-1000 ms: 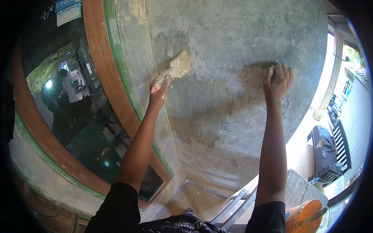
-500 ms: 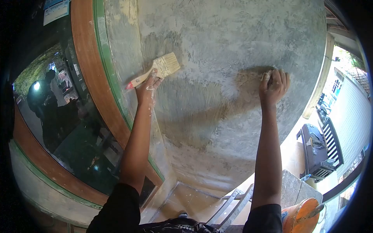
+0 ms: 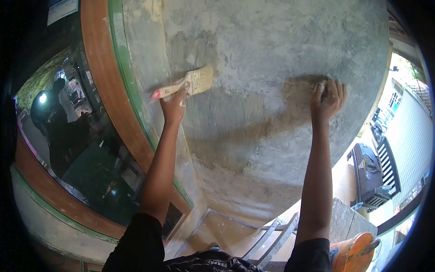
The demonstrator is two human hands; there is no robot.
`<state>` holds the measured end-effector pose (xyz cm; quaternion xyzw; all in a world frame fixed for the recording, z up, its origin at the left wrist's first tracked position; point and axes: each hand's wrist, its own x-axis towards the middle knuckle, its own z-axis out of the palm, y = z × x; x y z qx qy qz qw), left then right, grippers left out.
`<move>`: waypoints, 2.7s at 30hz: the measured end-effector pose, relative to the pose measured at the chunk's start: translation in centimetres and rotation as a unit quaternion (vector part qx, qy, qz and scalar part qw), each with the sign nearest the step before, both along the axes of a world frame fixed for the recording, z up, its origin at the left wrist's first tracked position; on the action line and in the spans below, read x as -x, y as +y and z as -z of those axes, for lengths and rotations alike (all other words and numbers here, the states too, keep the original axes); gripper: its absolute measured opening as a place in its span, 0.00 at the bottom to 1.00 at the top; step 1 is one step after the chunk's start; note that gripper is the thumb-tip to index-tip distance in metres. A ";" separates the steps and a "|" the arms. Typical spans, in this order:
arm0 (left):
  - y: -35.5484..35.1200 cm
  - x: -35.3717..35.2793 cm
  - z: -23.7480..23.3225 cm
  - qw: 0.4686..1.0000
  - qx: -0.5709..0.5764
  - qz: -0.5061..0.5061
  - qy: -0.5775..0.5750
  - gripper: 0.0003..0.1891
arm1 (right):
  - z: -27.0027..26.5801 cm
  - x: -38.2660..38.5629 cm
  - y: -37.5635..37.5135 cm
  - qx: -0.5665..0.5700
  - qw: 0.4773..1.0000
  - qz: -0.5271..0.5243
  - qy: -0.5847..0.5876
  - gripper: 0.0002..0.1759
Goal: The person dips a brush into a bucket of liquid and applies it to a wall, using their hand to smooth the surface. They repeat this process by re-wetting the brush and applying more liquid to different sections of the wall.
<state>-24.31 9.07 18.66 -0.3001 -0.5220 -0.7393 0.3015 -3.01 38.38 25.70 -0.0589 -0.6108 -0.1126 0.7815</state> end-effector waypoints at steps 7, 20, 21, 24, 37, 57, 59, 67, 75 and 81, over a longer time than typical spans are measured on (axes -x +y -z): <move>0.3 -0.7 -0.7 1.000 -0.002 0.011 0.014 0.13 | -0.1 -0.1 -0.5 -0.005 1.000 0.004 0.006 0.07; 0.6 3.5 -5.1 0.979 -0.005 -0.156 0.131 0.09 | 0.1 0.0 0.1 -0.006 1.000 0.015 0.001 0.06; 0.0 2.8 -5.2 0.969 0.065 -0.187 0.149 0.08 | 0.1 -0.1 0.0 -0.003 1.000 0.011 0.003 0.06; -0.7 2.2 -6.0 0.994 0.006 -0.083 0.064 0.08 | 0.3 -0.2 0.4 0.017 0.999 0.028 -0.027 0.06; 1.5 3.8 -0.6 0.980 -0.097 -0.162 0.061 0.12 | 0.4 -0.3 0.3 0.004 1.000 -0.003 -0.020 0.06; -1.9 6.1 5.1 0.931 0.104 -0.350 0.011 0.20 | 0.3 -0.3 0.3 0.001 1.000 -0.005 -0.010 0.06; -2.9 7.5 3.3 0.921 0.177 -0.329 -0.110 0.31 | 0.3 -0.4 0.6 0.005 1.000 0.003 -0.019 0.05; -0.9 3.7 -13.2 0.991 -0.125 0.049 0.021 0.08 | 0.5 -0.3 0.7 -0.001 1.000 0.000 -0.018 0.05; 0.3 -2.8 8.1 0.961 0.220 -0.064 -0.158 0.13 | 0.0 -0.4 0.0 -0.028 0.999 -0.001 0.014 0.08; 4.7 2.2 -7.2 0.992 0.034 -0.123 -0.026 0.12 | 0.4 -0.3 0.5 -0.005 1.000 -0.003 -0.014 0.05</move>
